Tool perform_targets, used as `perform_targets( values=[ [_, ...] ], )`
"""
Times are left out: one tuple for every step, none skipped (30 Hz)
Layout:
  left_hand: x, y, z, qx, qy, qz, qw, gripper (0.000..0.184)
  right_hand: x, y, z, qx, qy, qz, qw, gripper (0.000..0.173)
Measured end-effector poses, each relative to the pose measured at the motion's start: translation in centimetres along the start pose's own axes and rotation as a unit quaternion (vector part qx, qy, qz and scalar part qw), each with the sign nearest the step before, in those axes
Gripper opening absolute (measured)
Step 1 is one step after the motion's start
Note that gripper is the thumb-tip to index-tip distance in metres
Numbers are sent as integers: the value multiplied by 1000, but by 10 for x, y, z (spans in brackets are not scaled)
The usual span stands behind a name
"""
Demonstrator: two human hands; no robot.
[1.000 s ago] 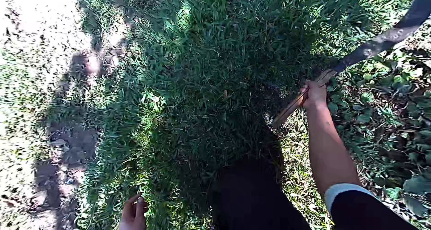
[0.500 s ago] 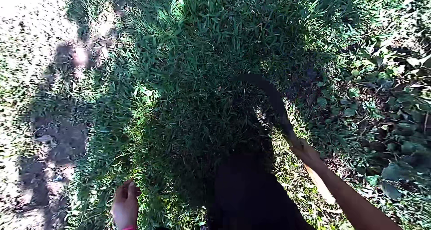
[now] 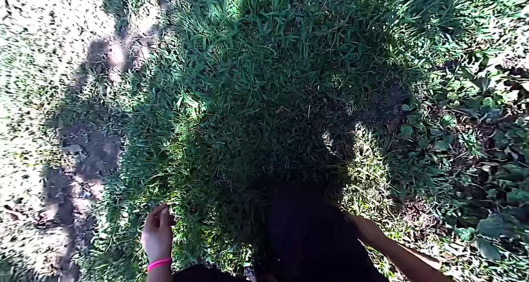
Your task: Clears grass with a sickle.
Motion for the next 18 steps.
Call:
perform_targets(
  values=[
    [0,-2,2,-3,-6,-13,1000,36,-19,13,2,8,39,54,998,36],
    [2,-3,3,-3,-17,-26,1000,36,-47,20,7,6,90,90,992,34],
    [5,-3,4,-1,-31,-37,999,36,-79,22,15,-10,151,122,981,32],
    [9,-2,4,0,-41,-43,998,36,-113,19,24,-29,206,153,966,32],
    [12,0,4,-1,-45,-42,998,36,-143,11,33,-52,256,178,949,32],
    [15,2,3,-4,-48,-35,998,36,-171,-2,40,-75,300,201,930,30],
    [17,7,1,-5,-49,-25,998,36,-194,-17,46,-96,337,222,910,26],
    [19,15,-2,-2,-47,-15,999,36,-214,-33,51,-111,367,235,893,25],
    [21,27,-4,3,-44,-1,999,36,-232,-48,55,-130,399,245,874,23],
    [22,45,-5,8,-44,15,999,37,-248,-61,58,-146,426,252,857,22],
    [22,68,-3,16,-50,37,998,36,-262,-70,61,-166,458,254,835,21],
    [23,94,1,28,-63,60,996,36,-276,-77,65,-182,487,247,818,21],
    [23,123,9,48,-79,83,992,35,-289,-83,71,-193,516,236,800,22],
    [23,152,18,79,-97,98,987,34,-304,-87,76,-191,540,224,788,22],
    [24,180,29,122,-119,102,980,35,-318,-92,80,-175,550,209,790,23],
    [25,202,41,168,-144,92,971,35,-329,-98,81,-148,539,194,806,25],
    [29,218,51,205,-174,74,960,35,-336,-104,78,-114,507,178,836,29],
    [36,230,59,230,-211,52,948,35,-339,-112,73,-85,473,166,861,33]
  ],
)
Point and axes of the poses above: each hand's wrist, its own z-axis away from the middle knuckle, its own x-axis out of the palm, y = z × x, the point moved 7 cm from there along -z, towards the middle knuckle, and after that the axes turned 5 degrees about x, right-handed, at the moved point
